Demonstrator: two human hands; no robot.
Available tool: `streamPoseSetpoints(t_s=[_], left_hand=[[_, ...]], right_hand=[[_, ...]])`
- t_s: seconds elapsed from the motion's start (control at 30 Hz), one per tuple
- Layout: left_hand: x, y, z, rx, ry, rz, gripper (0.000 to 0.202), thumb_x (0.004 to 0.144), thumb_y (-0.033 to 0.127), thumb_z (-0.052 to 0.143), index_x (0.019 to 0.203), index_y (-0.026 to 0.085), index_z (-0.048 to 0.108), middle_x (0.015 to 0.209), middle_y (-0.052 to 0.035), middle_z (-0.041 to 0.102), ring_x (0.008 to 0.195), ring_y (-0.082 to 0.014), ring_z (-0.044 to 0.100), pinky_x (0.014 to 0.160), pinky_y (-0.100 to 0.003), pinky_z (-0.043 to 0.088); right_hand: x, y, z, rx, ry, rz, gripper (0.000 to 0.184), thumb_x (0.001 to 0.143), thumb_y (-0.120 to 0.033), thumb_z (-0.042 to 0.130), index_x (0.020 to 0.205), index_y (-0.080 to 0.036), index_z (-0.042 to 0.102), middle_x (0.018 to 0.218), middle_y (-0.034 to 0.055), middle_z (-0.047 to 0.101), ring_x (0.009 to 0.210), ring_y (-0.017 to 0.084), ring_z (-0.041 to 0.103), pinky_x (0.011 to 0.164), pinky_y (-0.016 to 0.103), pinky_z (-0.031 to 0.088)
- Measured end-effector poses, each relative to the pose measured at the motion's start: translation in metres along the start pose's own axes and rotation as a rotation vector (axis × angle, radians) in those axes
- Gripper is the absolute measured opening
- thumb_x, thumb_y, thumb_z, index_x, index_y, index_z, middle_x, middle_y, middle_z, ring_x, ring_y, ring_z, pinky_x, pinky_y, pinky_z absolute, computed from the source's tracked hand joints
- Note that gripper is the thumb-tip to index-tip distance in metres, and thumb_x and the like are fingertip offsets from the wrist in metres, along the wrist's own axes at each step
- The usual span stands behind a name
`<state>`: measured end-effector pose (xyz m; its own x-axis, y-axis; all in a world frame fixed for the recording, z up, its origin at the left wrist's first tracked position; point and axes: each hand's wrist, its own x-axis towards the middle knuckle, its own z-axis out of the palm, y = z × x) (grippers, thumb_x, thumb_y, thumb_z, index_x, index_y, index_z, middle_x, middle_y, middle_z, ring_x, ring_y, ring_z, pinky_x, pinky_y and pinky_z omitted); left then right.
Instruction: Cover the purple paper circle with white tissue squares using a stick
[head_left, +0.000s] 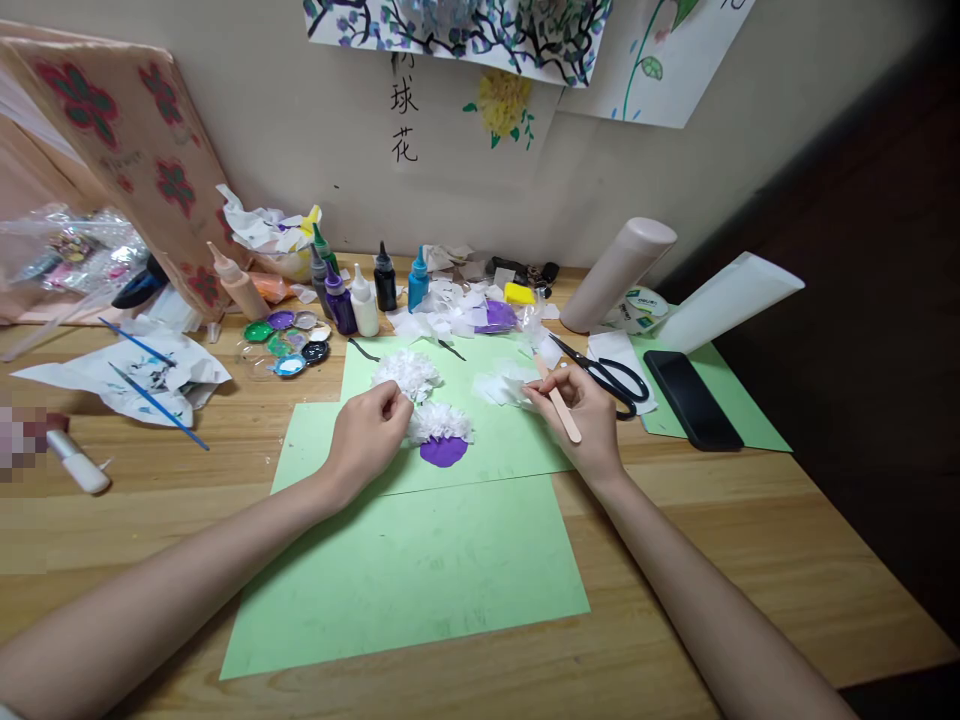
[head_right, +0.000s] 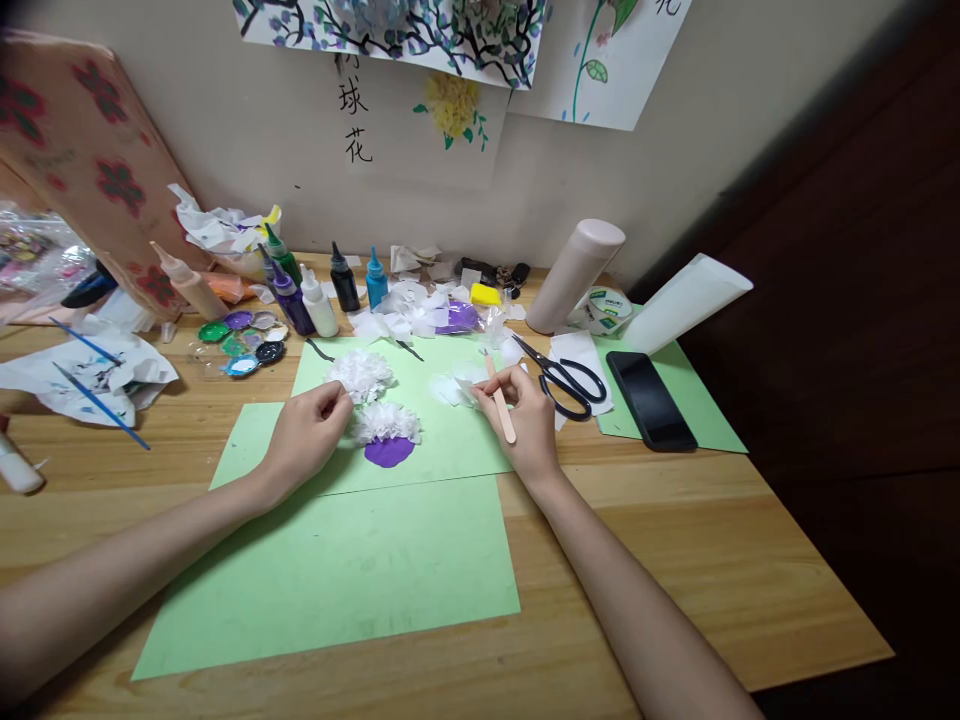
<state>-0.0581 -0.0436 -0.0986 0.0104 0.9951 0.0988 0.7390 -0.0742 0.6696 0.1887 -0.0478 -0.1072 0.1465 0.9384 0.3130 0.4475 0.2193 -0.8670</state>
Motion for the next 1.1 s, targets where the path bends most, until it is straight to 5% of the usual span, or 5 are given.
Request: streamPoseSetpoints(t_s=[0.3,0.43,0.6,0.9,1.1], left_hand=[[-0.020,-0.001,0.006,0.037,-0.008,0.486,0.034,0.078,0.023,0.041,0.049,0.018,0.024,0.044,0.0054,0.027,0.043,-0.0075,0.026,0.049,-0.023,0.022],[-0.021,-0.001,0.005,-0.001,-0.024,0.572,0.035,0.078,0.020,0.041,0.048,0.018,0.022,0.043,0.0056,0.024,0.042,-0.0075,0.023,0.047,-0.023,0.021],[-0.020,-0.001,0.005,-0.042,-0.032,0.499,0.036,0.079,0.022,0.040,0.050,0.018,0.019,0.044,0.0057,0.022,0.043,-0.0074,0.022,0.048,-0.023,0.021],[-0.011,-0.001,0.004,-0.216,0.014,0.068,0.033,0.076,0.022,0.040,0.054,0.019,0.017,0.051,0.0052,0.018,0.049,-0.0077,0.021,0.048,-0.023,0.019],[-0.008,0.002,0.006,-0.143,-0.112,-0.006,0.031,0.074,0.023,0.041,0.052,0.018,0.019,0.050,0.0052,0.021,0.050,-0.0077,0.023,0.049,-0.023,0.020]], right_hand=[[-0.006,-0.004,0.004,-0.063,-0.133,-0.042,0.009,0.076,-0.022,0.061,0.075,-0.020,0.052,0.085,0.0052,0.070,0.086,0.021,0.067,0.078,0.034,0.051],[-0.007,-0.007,0.005,-0.055,-0.122,-0.070,0.010,0.077,-0.025,0.061,0.075,-0.021,0.052,0.084,0.0048,0.070,0.082,0.021,0.068,0.077,0.035,0.051],[-0.010,-0.016,0.005,-0.072,-0.044,-0.068,0.017,0.083,-0.035,0.057,0.076,-0.020,0.057,0.078,0.0034,0.068,0.074,0.018,0.063,0.071,0.031,0.048],[0.008,-0.026,0.039,0.273,-0.478,0.052,0.043,0.093,-0.045,0.037,0.066,-0.017,0.057,0.057,0.0000,0.058,0.056,0.012,0.054,0.058,0.026,0.040],[0.019,-0.023,0.054,0.256,-0.534,0.036,0.046,0.093,-0.048,0.036,0.066,-0.017,0.058,0.057,0.0005,0.057,0.057,0.012,0.052,0.057,0.026,0.039]])
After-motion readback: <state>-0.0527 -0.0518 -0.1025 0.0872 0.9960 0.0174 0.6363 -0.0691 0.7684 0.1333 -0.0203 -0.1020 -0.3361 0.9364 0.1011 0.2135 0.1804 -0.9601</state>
